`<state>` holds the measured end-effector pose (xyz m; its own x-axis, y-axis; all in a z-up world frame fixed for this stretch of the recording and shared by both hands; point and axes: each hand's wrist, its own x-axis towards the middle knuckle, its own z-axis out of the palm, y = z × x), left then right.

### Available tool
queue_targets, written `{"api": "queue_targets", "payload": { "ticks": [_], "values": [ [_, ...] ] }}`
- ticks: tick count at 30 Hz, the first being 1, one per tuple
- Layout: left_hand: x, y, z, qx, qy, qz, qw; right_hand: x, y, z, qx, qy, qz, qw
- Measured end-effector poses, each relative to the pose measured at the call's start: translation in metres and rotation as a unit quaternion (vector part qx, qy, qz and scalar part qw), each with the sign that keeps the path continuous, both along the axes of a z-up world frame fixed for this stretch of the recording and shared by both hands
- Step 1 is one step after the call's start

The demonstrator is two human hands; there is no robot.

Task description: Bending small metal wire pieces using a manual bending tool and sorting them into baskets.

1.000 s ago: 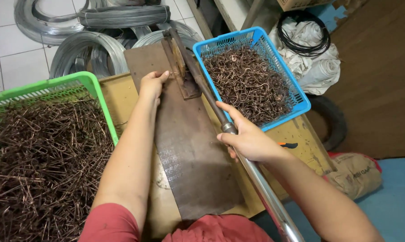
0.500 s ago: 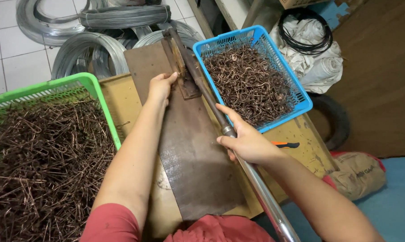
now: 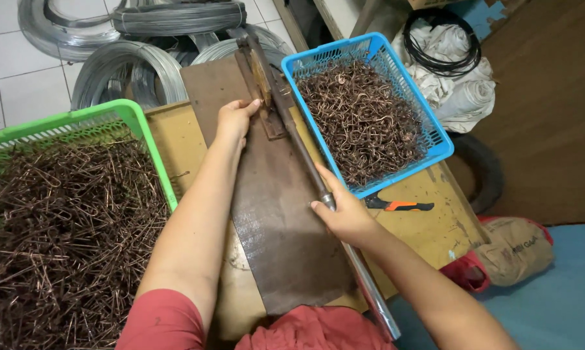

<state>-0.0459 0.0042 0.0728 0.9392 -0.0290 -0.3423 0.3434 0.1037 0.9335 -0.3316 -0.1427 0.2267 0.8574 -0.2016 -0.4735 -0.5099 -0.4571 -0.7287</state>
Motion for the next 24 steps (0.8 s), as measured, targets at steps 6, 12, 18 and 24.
{"api": "queue_targets", "payload": {
  "ticks": [6, 12, 18, 24],
  "values": [
    [0.024, -0.001, -0.042, 0.003, -0.006, -0.001, 1.000, 0.001, 0.012, 0.006, -0.020, 0.007, 0.005, 1.000],
    [0.009, -0.016, -0.015, 0.407, -0.339, 0.174, 0.830, 0.002, 0.018, 0.021, -0.052, 0.041, 0.009, 0.998],
    [-0.095, -0.091, 0.067, 0.385, -0.526, -0.227, 0.724, 0.012, 0.016, 0.005, -0.086, 0.065, 0.030, 0.994],
    [-0.085, -0.097, 0.054, 0.453, -0.490, -0.268, 0.696, 0.008, 0.037, 0.045, -0.142, 0.073, 0.043, 0.986]
  ]
}}
